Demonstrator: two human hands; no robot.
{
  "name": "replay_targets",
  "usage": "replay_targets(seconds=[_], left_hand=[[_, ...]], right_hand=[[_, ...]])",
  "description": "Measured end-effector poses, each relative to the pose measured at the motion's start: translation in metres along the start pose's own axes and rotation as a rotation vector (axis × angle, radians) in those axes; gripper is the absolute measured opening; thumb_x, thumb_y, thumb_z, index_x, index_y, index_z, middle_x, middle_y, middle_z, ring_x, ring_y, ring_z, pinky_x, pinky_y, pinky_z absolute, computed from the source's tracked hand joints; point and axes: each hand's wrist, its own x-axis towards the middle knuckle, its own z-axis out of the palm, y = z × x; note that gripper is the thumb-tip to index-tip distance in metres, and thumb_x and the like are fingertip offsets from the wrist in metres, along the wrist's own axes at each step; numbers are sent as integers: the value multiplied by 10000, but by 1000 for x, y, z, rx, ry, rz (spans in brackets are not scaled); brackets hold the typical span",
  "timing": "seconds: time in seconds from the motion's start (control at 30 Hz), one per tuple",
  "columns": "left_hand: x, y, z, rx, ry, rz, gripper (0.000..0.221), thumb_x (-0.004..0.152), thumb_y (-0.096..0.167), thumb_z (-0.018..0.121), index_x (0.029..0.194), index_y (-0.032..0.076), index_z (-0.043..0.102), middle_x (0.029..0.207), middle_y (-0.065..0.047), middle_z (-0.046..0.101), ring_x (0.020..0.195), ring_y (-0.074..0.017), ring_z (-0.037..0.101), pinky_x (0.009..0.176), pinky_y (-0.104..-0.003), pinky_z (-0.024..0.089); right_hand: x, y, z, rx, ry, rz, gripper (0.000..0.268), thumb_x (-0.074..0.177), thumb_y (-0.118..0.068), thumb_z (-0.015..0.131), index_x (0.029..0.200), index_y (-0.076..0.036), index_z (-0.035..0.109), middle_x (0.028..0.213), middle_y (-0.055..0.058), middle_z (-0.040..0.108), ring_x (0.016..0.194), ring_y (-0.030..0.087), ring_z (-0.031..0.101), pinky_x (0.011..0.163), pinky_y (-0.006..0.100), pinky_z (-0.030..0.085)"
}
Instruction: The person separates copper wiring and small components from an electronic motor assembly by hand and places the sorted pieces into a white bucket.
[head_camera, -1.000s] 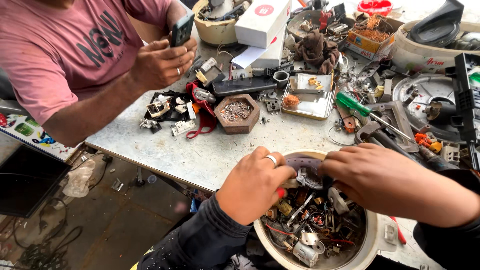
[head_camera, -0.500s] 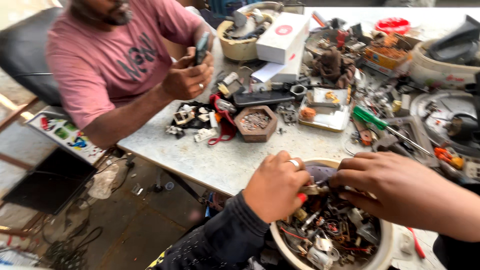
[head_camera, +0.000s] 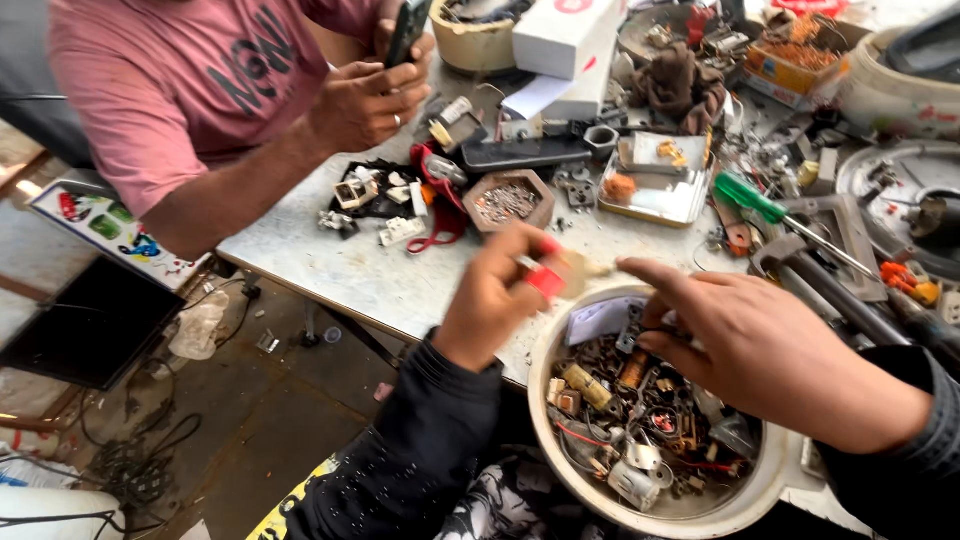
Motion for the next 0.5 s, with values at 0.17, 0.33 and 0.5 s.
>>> replay_targets(seconds=[0.17, 0.33, 0.5], left_hand=[[10, -28, -20, 394, 244, -54, 319, 855, 167, 771, 1116, 65, 618, 972, -68, 681, 768, -131, 671, 668, -262, 575], [1, -45, -14, 596, 96, -22, 314, 854, 231, 794, 1107, 108, 655, 1219, -79, 614, 1051, -206, 703, 847, -347, 602], [-4, -42, -12, 645, 21, 201, 253, 898, 190, 788, 1134, 121, 731, 1295, -97, 667, 1208, -298, 642, 1022, -426, 498]], right_hand=[[1, -11, 17, 7, -9, -317, 405, 817, -184, 702, 1213, -129, 641, 1045, 73, 721, 1011, 278, 656, 882, 420, 513], [0, -6, 30, -27, -236, -514, 452, 891, -229, 693, 1341, -187, 684, 1199, 62, 665, 1158, 278, 575, 957, 451, 416], [-1, 1, 34, 123, -217, -503, 317, 902, -268, 718, 1203, -168, 721, 1165, 25, 688, 1167, 265, 590, 1009, 455, 401]])
